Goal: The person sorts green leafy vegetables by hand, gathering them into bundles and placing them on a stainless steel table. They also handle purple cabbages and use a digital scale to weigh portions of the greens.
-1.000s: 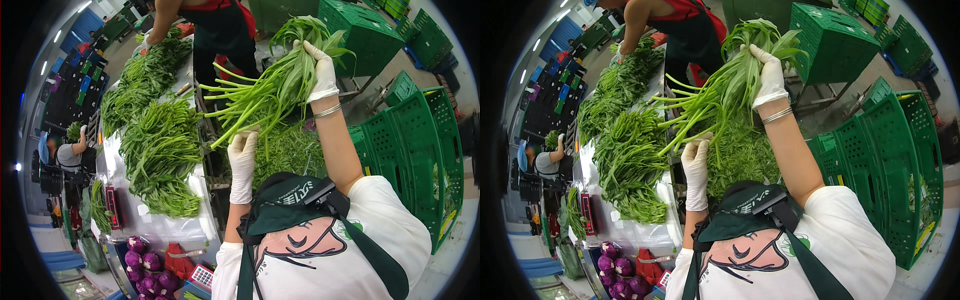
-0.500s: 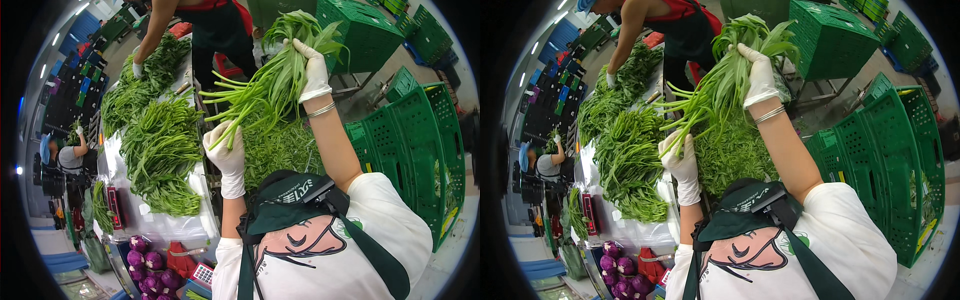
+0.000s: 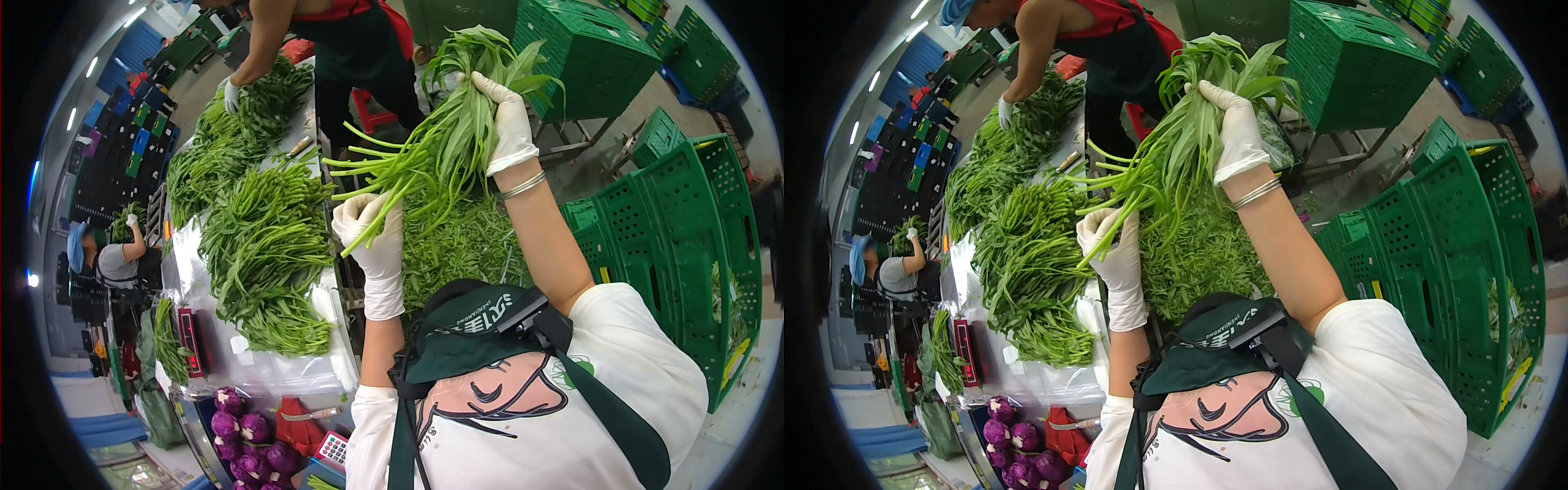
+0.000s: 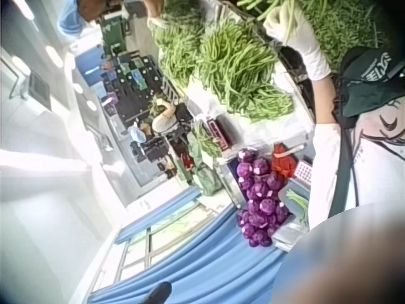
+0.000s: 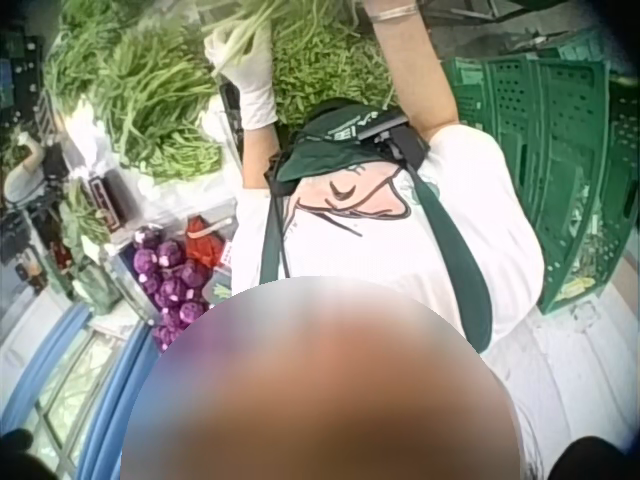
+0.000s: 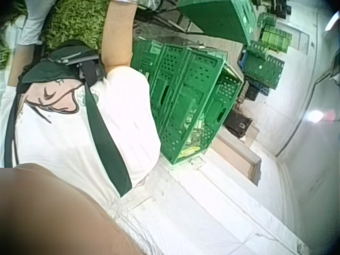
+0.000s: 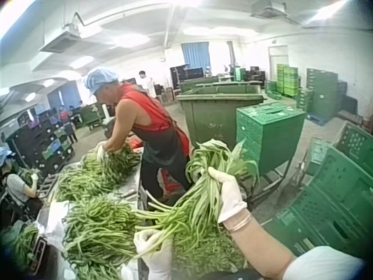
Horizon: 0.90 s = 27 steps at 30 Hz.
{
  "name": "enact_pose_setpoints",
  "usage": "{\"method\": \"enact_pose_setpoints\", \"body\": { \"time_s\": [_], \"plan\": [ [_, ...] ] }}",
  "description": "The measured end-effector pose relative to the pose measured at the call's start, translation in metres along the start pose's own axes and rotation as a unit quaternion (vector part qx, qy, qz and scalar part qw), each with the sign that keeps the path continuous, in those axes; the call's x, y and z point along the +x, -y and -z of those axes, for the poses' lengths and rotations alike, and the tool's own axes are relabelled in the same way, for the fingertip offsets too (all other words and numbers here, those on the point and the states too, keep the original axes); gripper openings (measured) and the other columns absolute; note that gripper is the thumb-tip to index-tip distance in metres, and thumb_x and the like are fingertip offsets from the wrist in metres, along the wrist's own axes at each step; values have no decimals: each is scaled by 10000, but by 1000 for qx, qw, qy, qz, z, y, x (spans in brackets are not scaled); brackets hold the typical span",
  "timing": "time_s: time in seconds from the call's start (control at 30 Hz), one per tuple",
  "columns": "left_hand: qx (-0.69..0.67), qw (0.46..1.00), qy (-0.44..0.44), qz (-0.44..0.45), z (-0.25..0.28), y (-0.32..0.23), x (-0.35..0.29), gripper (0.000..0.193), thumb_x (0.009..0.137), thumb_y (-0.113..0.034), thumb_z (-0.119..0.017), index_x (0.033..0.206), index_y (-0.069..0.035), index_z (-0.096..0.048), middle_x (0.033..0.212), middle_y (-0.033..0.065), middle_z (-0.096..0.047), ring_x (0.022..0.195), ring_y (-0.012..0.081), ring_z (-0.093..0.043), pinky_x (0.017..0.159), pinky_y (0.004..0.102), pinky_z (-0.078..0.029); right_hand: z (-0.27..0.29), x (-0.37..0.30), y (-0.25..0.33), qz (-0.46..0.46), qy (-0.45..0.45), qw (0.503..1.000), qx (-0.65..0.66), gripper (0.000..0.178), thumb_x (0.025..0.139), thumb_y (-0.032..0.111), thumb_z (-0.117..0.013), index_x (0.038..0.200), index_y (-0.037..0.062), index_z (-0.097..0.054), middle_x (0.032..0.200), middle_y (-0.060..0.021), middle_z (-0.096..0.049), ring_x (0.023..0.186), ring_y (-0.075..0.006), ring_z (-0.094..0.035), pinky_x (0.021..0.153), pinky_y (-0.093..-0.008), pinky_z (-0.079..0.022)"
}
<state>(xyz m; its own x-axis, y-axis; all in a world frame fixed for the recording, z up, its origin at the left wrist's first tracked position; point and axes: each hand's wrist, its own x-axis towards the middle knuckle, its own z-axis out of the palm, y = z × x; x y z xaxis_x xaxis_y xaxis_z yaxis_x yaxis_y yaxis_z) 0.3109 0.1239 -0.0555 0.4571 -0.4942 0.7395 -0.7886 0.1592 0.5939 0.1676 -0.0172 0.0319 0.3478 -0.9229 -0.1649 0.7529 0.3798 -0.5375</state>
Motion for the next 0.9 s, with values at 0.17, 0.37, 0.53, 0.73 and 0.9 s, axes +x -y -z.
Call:
{"method": "enact_pose_setpoints", "body": {
  "time_s": [0.17,0.37,0.53,0.73,0.9],
  "plan": [
    [101,993,-32,-44,-3,-1,-2,217,610,-143,-799,807,-125,-711,732,-3,-574,768,202,-500,713,341,-370,0,3,-5,-3,9,1000,10,152,857,142,-577,923,16,-631,808,-92,-657,652,-213,-629,611,-338,-534],
    [96,990,-29,-104,-3,2,-4,292,601,-165,-812,873,-145,-707,769,-22,-566,772,190,-496,769,343,-344,10,14,-7,-45,42,997,38,151,862,138,-565,918,12,-627,816,-100,-658,668,-222,-640,620,-351,-544],
    [22,998,-28,-50,-5,-5,-5,263,623,-104,-808,851,-72,-681,790,12,-569,782,204,-510,752,339,-385,10,15,-10,-37,26,999,25,149,862,139,-562,913,14,-627,811,-100,-654,665,-224,-638,622,-358,-543],
    [-185,972,-20,145,-15,4,-20,234,674,-86,-777,884,-46,-682,806,32,-565,808,206,-495,751,338,-399,7,13,-14,-26,3,999,19,146,857,142,-573,910,16,-624,812,-98,-652,671,-221,-630,633,-364,-538],
    [-433,836,5,338,-8,5,-22,161,809,-47,-658,968,-25,-648,950,84,-611,936,187,-563,868,307,-426,16,17,-6,-47,34,997,42,151,858,125,-571,949,11,-608,827,-97,-653,689,-223,-637,647,-360,-546]
  ]
}}
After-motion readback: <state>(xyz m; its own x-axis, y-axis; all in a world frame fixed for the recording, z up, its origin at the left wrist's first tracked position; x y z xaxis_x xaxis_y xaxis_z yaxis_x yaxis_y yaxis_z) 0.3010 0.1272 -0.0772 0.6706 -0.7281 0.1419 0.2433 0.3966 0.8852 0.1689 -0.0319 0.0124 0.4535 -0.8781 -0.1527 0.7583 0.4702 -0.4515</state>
